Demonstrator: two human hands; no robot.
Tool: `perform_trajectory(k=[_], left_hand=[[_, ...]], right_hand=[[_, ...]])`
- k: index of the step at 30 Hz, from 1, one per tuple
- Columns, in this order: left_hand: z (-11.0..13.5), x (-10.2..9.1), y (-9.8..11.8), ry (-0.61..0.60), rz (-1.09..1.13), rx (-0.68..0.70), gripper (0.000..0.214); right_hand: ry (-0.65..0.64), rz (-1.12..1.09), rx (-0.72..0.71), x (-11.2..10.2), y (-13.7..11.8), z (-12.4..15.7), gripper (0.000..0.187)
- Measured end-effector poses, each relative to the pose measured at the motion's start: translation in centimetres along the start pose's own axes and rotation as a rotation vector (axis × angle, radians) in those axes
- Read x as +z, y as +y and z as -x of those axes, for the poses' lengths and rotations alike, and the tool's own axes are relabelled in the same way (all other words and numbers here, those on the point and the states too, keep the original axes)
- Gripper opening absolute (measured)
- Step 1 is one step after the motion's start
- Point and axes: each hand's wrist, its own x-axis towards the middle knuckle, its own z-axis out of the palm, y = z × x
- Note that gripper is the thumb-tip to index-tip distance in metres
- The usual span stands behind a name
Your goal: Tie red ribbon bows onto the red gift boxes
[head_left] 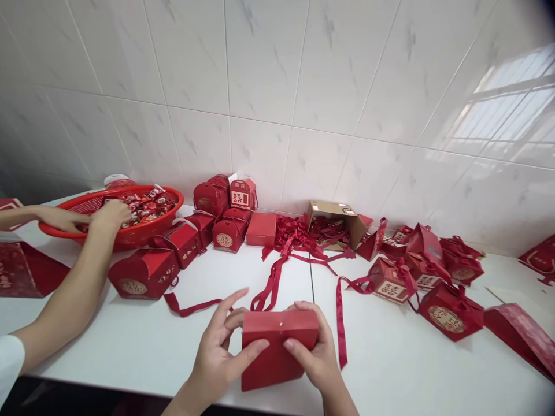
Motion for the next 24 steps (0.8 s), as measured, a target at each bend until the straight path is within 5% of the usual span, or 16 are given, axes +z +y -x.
perform_trajectory(k=[4, 10, 13, 16, 18, 24], left_hand=[[0.2, 0.5, -0.8, -0.072, 0.110, -0.008, 0.023], [0.3, 2.2, -2.1, -0.023, 0.190, -0.113, 0.030], [0.7, 2.9, -2.3, -0.030, 0.191, -0.115, 0.031], [1.1, 3.3, -2.3, -0.033, 0.170, -0.105, 0.030], [1.3, 3.5, -2.4, -0.039, 0.144, -0.123, 0.031], [1.1, 3.8, -3.0, -0.004, 0.125, -0.128, 0.035]], right_hand=[[0.076, -0.018, -0.049, -0.1, 0.2, 0.7, 0.036], [0.144, 0.030, 0.034, -0.2, 0.9, 0.3, 0.030], [0.040, 0.049, 0.029, -1.5, 0.8, 0.1, 0.038], [-0.095, 0.172, -0.048, -4.6, 0.3, -1.3, 0.060], [-0.007, 0.365, -0.011, -7.4, 0.2, -3.3, 0.068], [0.314, 0.738, 0.228, -15.6, 4.2, -13.9, 0.029]])
